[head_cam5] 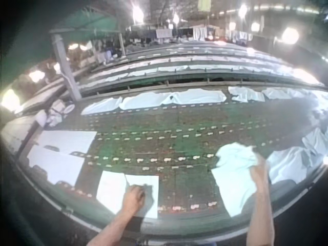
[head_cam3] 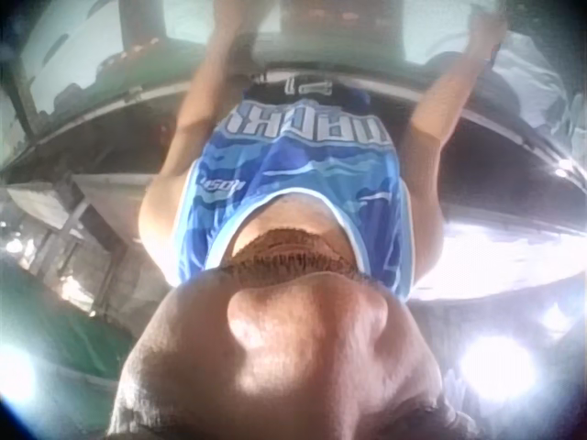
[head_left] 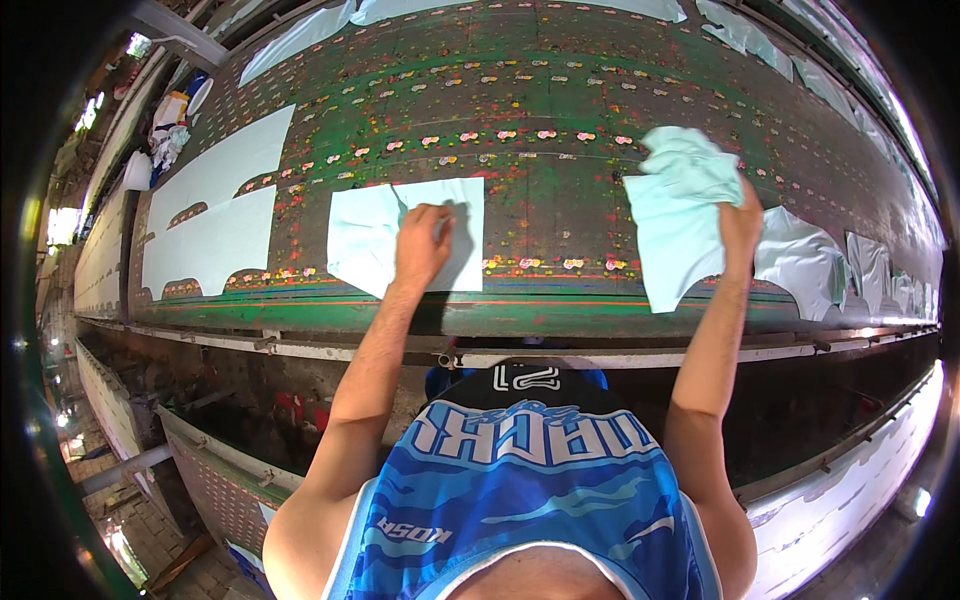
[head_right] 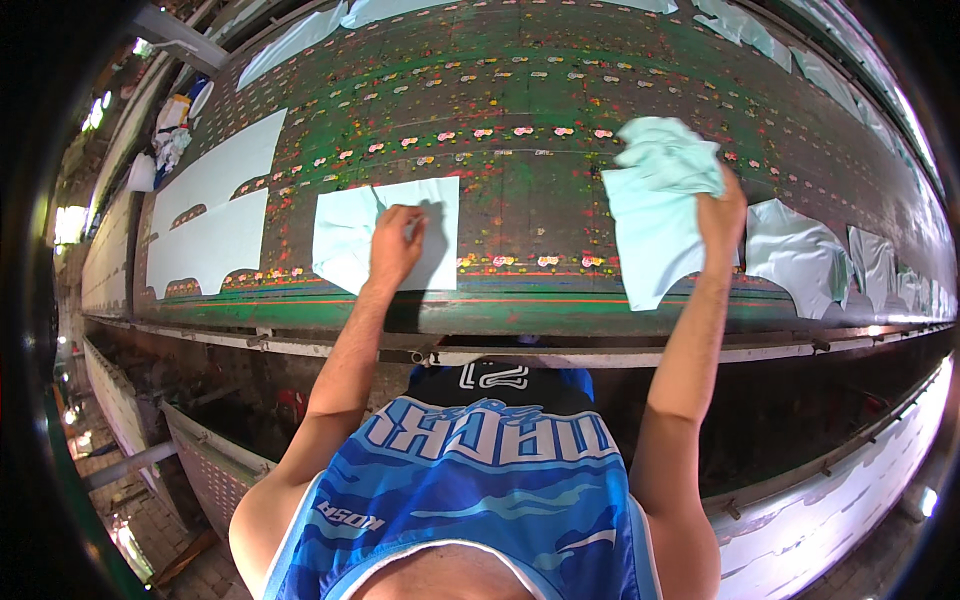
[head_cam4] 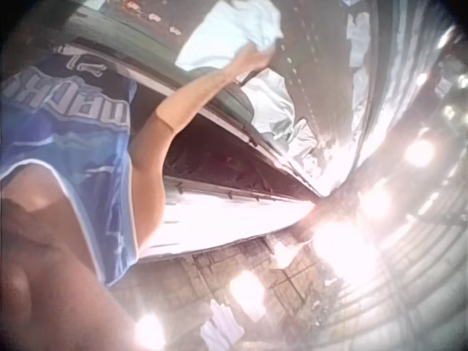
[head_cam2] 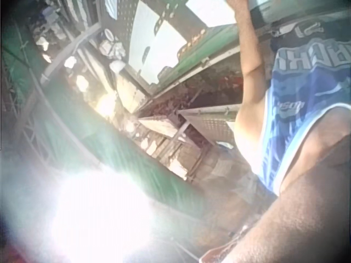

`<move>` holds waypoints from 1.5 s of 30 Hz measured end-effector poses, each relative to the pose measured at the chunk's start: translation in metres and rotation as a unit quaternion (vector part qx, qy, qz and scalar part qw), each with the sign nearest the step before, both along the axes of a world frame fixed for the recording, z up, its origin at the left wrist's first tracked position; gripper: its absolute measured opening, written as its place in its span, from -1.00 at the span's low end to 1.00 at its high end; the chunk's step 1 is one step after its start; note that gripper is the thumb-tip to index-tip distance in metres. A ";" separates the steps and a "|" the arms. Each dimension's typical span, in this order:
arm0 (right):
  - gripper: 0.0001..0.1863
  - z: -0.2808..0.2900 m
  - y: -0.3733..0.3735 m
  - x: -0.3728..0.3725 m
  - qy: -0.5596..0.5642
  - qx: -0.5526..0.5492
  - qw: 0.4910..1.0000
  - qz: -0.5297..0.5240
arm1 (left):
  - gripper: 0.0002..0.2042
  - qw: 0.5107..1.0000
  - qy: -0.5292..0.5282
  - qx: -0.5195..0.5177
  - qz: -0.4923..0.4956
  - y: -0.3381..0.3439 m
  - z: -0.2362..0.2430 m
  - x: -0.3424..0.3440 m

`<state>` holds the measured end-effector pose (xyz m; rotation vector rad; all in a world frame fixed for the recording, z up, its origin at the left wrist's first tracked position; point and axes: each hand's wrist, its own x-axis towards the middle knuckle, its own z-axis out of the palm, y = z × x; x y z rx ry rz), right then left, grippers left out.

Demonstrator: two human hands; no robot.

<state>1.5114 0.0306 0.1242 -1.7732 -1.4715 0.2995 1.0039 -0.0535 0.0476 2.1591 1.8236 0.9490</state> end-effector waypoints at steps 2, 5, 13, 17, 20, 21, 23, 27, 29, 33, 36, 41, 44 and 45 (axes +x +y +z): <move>-0.43 -0.002 -0.003 0.063 -0.165 0.041 0.984 -0.058 | -0.83 0.998 0.040 0.016 0.034 -0.010 -0.001 -0.018; -0.28 -0.021 -0.009 0.103 -0.286 0.023 0.956 -0.060 | -0.81 0.997 0.053 0.030 0.049 -0.030 -0.009 -0.038; -0.58 -0.050 -0.028 -0.125 -0.150 -0.020 0.967 0.204 | -0.51 0.973 0.185 0.040 0.133 -0.009 -0.014 -0.050; -0.66 -0.072 -0.012 -0.247 -0.053 -0.076 0.949 0.300 | -0.57 0.976 0.161 0.016 0.146 0.008 -0.023 -0.066; -0.66 -0.082 0.001 -0.314 -0.055 -0.082 0.948 0.304 | -0.65 0.984 0.071 -0.022 0.161 0.008 -0.035 -0.092; -0.67 -0.087 0.006 -0.325 -0.074 -0.081 0.949 0.296 | -0.67 0.984 0.003 -0.035 0.175 0.010 -0.032 -0.093; -0.72 -0.098 0.007 -0.337 -0.128 -0.064 0.951 0.275 | -0.69 0.970 -0.101 -0.085 0.205 0.010 -0.025 -0.100; -0.81 -0.097 -0.001 -0.349 -0.148 -0.096 0.947 0.269 | -0.68 0.922 -0.248 -0.172 0.241 0.004 -0.014 -0.121; -0.83 -0.094 -0.007 -0.358 -0.143 -0.100 0.952 0.250 | -0.69 0.918 -0.279 -0.151 0.237 0.002 -0.018 -0.133; -0.79 -0.086 -0.018 -0.381 0.046 -0.169 0.962 0.211 | -0.79 0.887 -0.408 -0.117 0.185 0.005 -0.032 -0.152; -0.73 -0.101 -0.021 -0.390 0.092 -0.052 0.978 0.182 | -0.86 0.844 -0.502 -0.141 0.127 0.003 -0.033 -0.172; -0.76 -0.108 -0.016 -0.398 0.014 -0.102 0.981 0.162 | -0.74 0.339 -0.930 -0.073 -0.120 -0.013 -0.035 -0.234; -0.79 -0.108 -0.018 -0.401 0.087 -0.073 0.989 0.099 | -0.68 0.386 -0.915 -0.025 -0.113 -0.019 0.005 -0.259; -0.79 -0.107 -0.017 -0.404 0.130 -0.051 0.988 0.070 | -0.69 0.389 -0.915 -0.005 -0.104 -0.020 0.010 -0.270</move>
